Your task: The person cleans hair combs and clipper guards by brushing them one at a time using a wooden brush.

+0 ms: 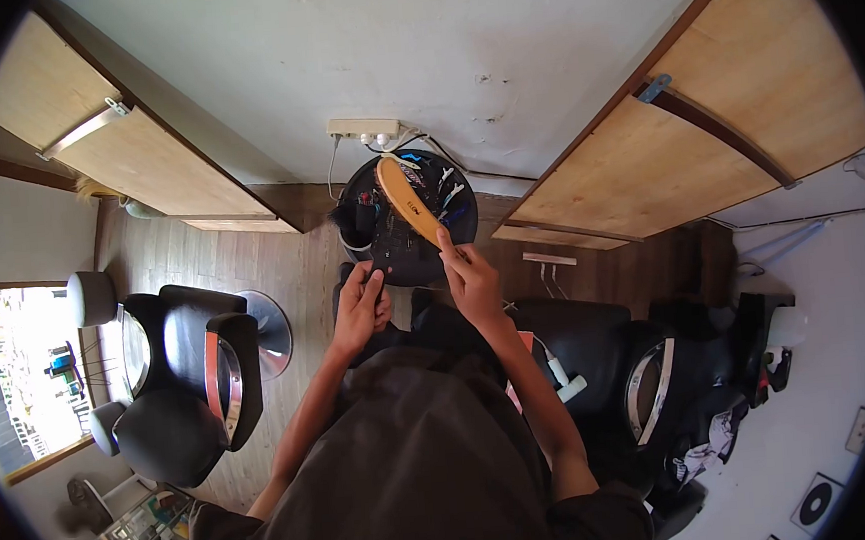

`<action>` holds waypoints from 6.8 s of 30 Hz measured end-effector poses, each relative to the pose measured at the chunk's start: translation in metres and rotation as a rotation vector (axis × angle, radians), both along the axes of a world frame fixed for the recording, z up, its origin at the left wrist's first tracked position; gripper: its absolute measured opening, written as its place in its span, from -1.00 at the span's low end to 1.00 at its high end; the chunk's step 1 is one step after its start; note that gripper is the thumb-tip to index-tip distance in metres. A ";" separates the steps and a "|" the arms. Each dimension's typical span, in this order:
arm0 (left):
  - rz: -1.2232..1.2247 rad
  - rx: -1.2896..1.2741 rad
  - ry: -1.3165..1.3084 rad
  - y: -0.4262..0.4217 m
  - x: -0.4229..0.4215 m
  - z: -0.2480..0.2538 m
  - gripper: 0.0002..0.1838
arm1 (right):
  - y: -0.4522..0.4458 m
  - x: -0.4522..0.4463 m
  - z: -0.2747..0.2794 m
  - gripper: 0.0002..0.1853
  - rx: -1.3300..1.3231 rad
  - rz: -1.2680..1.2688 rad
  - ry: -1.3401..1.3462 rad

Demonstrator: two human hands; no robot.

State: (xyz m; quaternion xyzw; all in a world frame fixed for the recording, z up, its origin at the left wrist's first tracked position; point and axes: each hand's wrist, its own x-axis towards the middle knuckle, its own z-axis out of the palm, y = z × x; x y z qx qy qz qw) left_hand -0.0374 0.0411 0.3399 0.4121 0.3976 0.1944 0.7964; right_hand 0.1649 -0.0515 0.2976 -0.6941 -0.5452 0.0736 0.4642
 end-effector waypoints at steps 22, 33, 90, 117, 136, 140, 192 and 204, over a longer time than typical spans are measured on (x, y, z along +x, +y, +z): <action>-0.079 0.070 0.025 -0.008 0.013 -0.003 -0.80 | 0.008 0.023 0.011 -0.24 -0.121 -0.018 -0.128; 0.034 0.018 -0.025 0.005 0.015 0.000 -0.82 | -0.024 0.031 0.000 -0.24 -0.205 -0.011 -0.141; 0.048 -0.029 0.031 0.026 0.048 -0.025 -0.83 | -0.002 0.032 -0.010 -0.30 -0.109 0.060 -0.201; 0.029 0.003 0.021 0.039 0.054 -0.015 -0.82 | -0.042 0.052 -0.010 -0.28 -0.149 0.009 -0.268; 0.029 0.118 0.070 0.040 0.049 -0.009 -0.85 | -0.050 0.050 -0.006 -0.28 -0.107 0.077 -0.324; 0.065 0.130 0.067 0.037 0.046 -0.014 -0.85 | -0.058 0.055 -0.010 -0.28 -0.116 0.062 -0.294; -0.039 0.106 0.049 0.005 0.027 -0.013 -0.81 | 0.004 -0.022 0.014 -0.31 -0.033 -0.112 0.051; 0.061 -0.009 0.002 0.013 0.025 0.001 -0.84 | 0.002 -0.004 -0.006 -0.30 -0.031 -0.097 -0.131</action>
